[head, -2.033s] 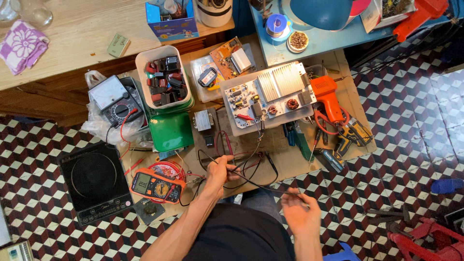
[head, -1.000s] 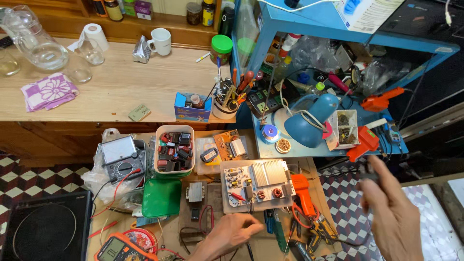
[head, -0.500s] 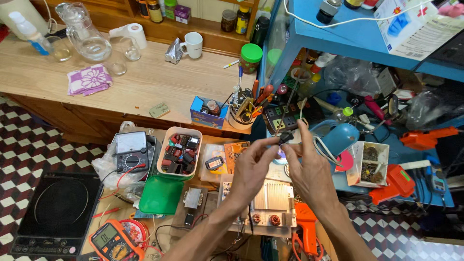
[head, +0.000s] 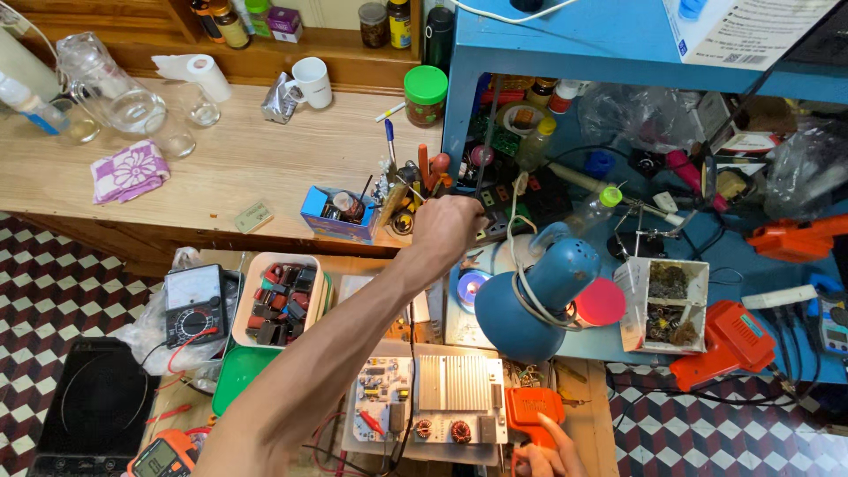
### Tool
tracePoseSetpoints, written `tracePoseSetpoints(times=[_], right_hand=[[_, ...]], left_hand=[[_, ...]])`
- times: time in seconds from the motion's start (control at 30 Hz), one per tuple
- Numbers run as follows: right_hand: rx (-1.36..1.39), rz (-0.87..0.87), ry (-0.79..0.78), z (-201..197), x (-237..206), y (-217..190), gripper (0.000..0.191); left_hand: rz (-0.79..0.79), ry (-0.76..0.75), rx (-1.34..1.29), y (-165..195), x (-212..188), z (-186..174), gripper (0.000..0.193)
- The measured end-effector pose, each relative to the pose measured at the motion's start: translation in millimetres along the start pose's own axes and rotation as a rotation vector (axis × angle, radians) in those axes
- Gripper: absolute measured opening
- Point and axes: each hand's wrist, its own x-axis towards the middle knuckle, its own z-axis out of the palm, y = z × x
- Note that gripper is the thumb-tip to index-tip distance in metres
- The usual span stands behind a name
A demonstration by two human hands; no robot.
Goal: The person probes a circuit board with multimeter test leads, checking components on a power supply board at a workbench. They reposition the board, use a hot air gun and a flashlight, reach for parts from a bin, and continue testing different points on the board.
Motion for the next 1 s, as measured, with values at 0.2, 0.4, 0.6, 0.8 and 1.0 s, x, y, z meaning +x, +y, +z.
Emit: tracePoseSetpoints(times=[0.2,0.4,0.6,0.8,1.0], right_hand=[[-0.023,0.159,0.018,-15.2,44.3,81.8,0.061],[-0.011,0.157,0.033,-27.6,46.2,88.0,0.062],[-0.004,0.15,0.046,-30.5,45.2,93.0,0.063],[0.004,0.15,0.058,-30.4,43.4,101.6,0.064],[0.009,0.158,0.066,-30.3,40.7,107.9,0.065]], left_hand=[[0.045,-0.259,0.321,20.5,57.4,43.8,0.015],[0.011,-0.353,0.293,17.8,87.4,65.3,0.016],[-0.024,-0.439,0.295,14.8,98.6,80.1,0.025],[0.01,-0.394,0.311,10.6,100.1,94.1,0.023],[0.007,-0.394,0.316,9.2,104.0,99.5,0.024]])
